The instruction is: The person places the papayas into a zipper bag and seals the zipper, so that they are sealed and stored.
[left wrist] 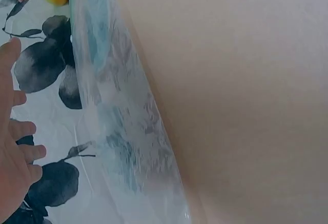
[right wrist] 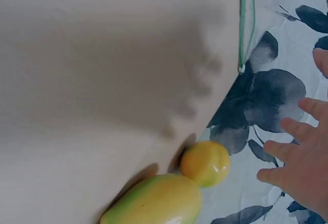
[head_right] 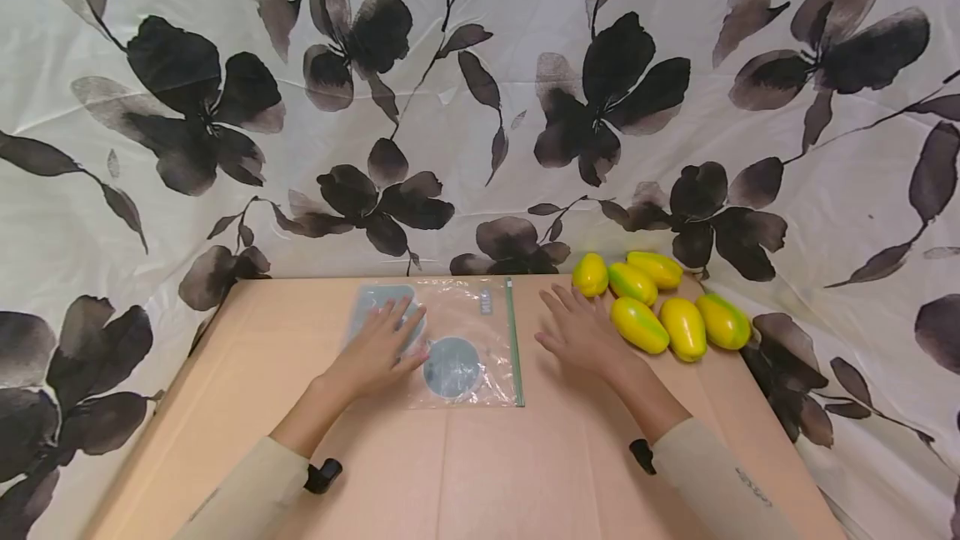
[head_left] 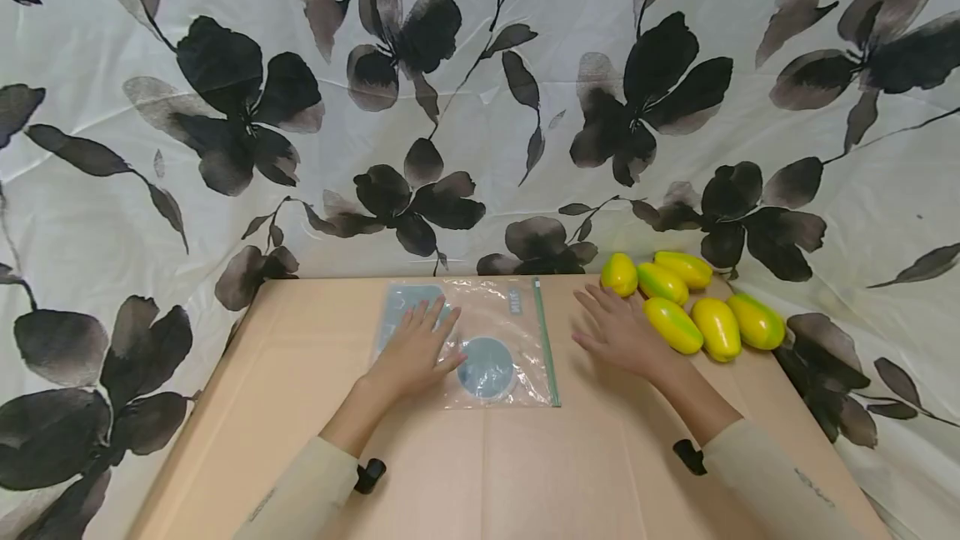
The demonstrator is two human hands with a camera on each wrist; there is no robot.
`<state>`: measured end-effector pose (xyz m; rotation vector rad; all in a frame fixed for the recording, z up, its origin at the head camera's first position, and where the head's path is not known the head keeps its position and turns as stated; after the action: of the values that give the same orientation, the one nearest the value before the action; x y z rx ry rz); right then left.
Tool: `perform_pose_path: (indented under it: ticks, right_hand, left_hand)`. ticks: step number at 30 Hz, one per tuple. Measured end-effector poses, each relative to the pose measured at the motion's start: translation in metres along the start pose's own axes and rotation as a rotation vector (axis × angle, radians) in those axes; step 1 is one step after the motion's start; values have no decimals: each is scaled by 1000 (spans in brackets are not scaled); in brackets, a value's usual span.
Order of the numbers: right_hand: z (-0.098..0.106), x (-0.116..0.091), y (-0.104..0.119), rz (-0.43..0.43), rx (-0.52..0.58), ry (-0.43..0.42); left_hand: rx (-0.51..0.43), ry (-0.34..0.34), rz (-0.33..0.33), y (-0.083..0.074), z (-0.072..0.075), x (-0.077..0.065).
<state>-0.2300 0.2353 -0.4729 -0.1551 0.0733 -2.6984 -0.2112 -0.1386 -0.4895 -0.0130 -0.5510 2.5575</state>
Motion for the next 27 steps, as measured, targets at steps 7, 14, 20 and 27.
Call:
perform_pose_path:
  ticks: [7, 14, 20, 27]
  right_hand:
    - [-7, 5, 3, 53, 75, -31]
    - [-14, 6, 9, 85, 193, 12]
    - [-27, 6, 13, 98, 247, 62]
    - [-36, 0, 18, 111, 264, 86]
  left_hand:
    - [14, 19, -43, -4, -11, 10]
    - [20, 61, -81, -13, -23, 20]
    - [13, 77, -125, -22, -35, 26]
    - [26, 99, -171, -33, -50, 33]
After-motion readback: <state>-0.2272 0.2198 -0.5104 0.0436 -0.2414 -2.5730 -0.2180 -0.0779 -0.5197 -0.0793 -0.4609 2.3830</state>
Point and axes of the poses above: each hand's wrist, its own x-axis towards the middle knuckle, its own z-axis out of the back of the hand, y = z × x, the point moved 1 cm from there along x, towards the middle knuckle, and after that the axes turned 14 degrees about -x, right-handed, at the moved point
